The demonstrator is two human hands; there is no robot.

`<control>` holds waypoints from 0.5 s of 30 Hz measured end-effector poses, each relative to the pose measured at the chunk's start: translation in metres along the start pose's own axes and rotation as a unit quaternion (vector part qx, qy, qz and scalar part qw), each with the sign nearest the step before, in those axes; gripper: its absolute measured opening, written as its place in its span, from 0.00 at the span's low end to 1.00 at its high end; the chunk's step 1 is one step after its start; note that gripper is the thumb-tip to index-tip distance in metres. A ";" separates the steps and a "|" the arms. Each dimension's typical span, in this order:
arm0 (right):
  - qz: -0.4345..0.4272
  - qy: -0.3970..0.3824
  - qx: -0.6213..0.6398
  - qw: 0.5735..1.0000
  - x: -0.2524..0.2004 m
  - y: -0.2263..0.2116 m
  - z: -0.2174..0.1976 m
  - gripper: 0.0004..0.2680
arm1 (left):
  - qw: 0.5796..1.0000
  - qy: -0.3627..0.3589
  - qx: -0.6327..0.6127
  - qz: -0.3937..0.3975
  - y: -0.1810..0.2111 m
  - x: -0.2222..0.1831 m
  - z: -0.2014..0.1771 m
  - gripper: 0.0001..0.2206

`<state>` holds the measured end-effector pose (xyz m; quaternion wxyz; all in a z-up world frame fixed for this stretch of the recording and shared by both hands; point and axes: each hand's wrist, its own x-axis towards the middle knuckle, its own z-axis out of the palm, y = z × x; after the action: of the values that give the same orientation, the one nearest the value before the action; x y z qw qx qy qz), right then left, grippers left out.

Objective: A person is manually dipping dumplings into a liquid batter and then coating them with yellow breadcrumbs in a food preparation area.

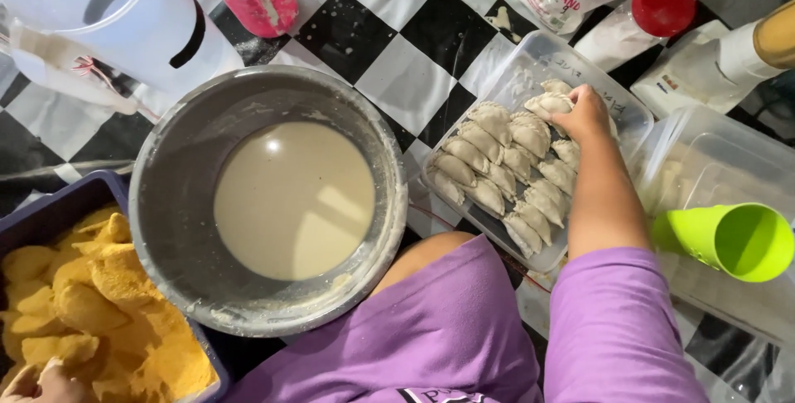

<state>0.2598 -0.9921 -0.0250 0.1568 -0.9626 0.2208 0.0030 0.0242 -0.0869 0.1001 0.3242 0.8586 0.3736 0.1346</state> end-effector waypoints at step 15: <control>0.181 0.005 0.631 0.754 -0.045 -0.024 -0.018 0.12 | 0.983 0.028 -0.177 0.041 -0.048 -0.007 -0.008 0.10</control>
<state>0.2284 -0.9582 0.0031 0.7241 -0.5872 0.3434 -0.1138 -0.0111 -0.0641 0.0750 0.4549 0.7979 0.3175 0.2357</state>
